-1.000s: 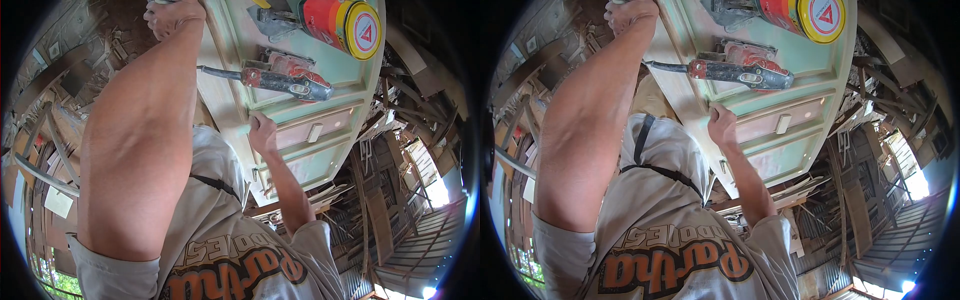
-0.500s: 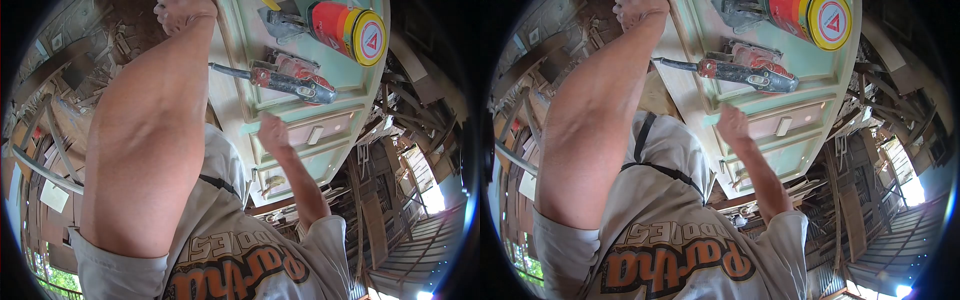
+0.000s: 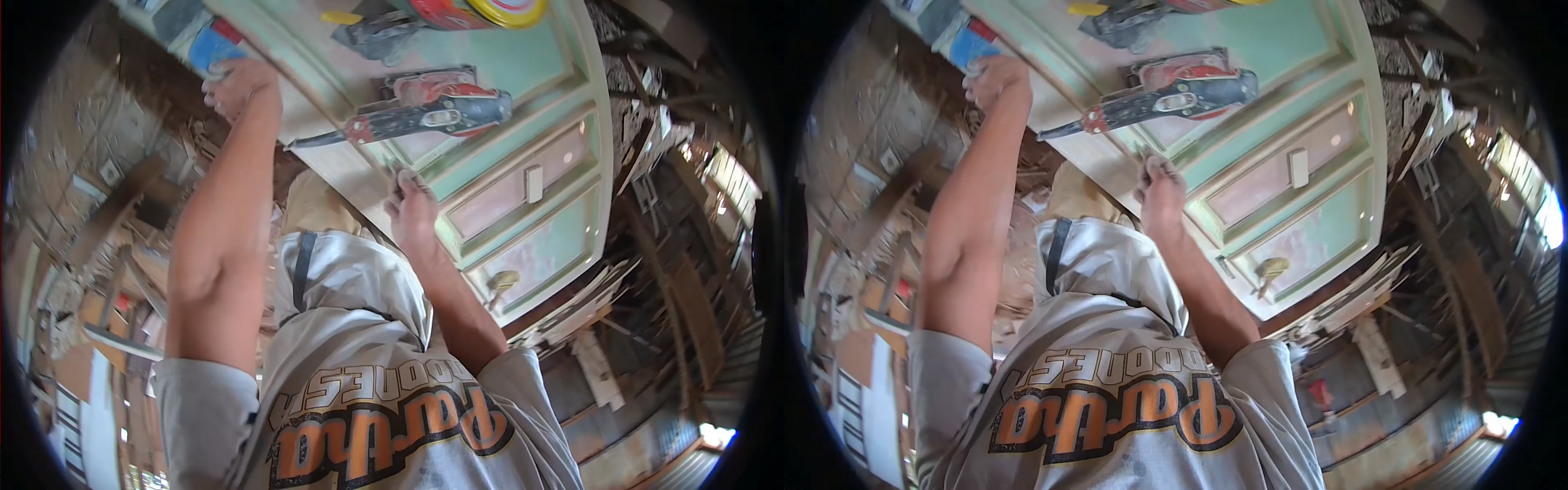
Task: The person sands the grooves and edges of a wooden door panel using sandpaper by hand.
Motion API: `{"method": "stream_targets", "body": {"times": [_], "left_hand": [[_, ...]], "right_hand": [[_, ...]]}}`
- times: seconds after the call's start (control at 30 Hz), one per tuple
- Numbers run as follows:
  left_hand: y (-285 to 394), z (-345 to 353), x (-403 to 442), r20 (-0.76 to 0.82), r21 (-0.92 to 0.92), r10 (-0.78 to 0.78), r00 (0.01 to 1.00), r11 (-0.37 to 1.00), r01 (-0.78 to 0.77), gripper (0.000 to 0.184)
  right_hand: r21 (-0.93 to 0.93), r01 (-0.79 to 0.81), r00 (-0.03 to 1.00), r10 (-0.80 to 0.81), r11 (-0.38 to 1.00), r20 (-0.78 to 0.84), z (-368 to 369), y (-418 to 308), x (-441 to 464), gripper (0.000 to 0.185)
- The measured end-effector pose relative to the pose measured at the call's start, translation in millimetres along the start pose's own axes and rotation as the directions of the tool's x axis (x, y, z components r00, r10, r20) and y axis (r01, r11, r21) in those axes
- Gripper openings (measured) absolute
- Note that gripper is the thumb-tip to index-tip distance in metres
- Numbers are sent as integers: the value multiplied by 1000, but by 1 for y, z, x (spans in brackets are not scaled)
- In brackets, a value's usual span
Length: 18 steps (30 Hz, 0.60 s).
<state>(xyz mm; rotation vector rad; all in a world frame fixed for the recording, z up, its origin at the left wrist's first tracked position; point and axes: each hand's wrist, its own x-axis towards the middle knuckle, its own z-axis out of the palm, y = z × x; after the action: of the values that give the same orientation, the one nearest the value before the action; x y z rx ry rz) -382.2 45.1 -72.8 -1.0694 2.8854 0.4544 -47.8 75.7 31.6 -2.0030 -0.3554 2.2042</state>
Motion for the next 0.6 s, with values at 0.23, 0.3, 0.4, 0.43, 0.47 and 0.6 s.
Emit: {"method": "stream_targets", "body": {"times": [0.23, 0.3, 0.4, 0.43, 0.47, 0.6], "left_hand": [[-78, -29, 44, 228, -625, 554, 801, 714, -315, 52], [-100, -104, 3, -22, -549, 846, 533, 435, -714, 41], [-130, -204, -109, 258, -657, 965, 37, 204, -726, 27], [-144, -215, -135, 439, -695, 897, -51, 304, -651, 23], [-156, -216, -163, 568, -669, 820, -73, 408, -622, 25], [-192, -175, -198, 790, -538, 611, -49, 652, -535, 29]], "right_hand": [[-362, 509, 861, -458, 781, 221, -50, 47, -29, 55], [-509, 632, 761, -592, 585, 266, -69, 41, -38, 58], [-642, 660, 678, -677, 390, 285, -77, 34, -52, 59], [-637, 614, 751, -593, 466, 290, -72, 32, -61, 60], [-633, 565, 809, -506, 529, 299, -69, 31, -66, 61], [-632, 747, 612, -583, 205, 534, -74, 45, -66, 67]]}}
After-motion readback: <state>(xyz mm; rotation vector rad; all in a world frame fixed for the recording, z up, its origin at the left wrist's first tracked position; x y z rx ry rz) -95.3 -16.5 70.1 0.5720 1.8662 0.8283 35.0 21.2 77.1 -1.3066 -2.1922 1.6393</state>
